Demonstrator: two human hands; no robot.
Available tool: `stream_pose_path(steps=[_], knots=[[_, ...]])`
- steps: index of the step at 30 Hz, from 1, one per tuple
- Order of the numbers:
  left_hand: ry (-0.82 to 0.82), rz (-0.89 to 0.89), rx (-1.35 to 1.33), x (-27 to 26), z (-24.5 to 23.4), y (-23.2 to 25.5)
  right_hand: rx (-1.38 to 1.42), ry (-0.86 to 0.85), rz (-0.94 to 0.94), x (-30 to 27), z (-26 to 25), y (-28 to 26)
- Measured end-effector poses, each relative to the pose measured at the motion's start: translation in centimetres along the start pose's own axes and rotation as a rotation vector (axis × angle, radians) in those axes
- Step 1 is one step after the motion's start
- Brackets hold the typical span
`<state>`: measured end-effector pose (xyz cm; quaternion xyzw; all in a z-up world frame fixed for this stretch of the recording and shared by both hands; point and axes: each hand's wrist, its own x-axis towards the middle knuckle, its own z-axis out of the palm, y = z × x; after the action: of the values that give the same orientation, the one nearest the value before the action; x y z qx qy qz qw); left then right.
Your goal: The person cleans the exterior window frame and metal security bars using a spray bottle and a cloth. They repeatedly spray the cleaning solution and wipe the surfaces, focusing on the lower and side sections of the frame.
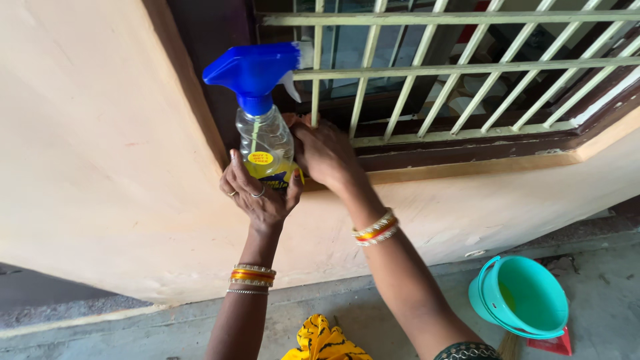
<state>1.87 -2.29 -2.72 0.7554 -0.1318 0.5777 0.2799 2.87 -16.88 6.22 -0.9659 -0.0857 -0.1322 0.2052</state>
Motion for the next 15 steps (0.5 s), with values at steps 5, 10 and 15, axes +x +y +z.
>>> stream_pose_path(steps=[5, 10, 15], knots=[[-0.027, -0.076, 0.024, -0.5, 0.2, 0.8, 0.026, 0.323, -0.176, -0.9, 1.9, 0.7], [0.0, -0.078, 0.029, -1.1, 0.5, 0.6, -0.095, 0.419, -0.195, -3.0, 1.8, 0.9], [0.007, -0.081, 0.011, -1.7, 0.9, 0.1, -0.075, 0.003, 0.043, 0.5, 1.6, 0.4]])
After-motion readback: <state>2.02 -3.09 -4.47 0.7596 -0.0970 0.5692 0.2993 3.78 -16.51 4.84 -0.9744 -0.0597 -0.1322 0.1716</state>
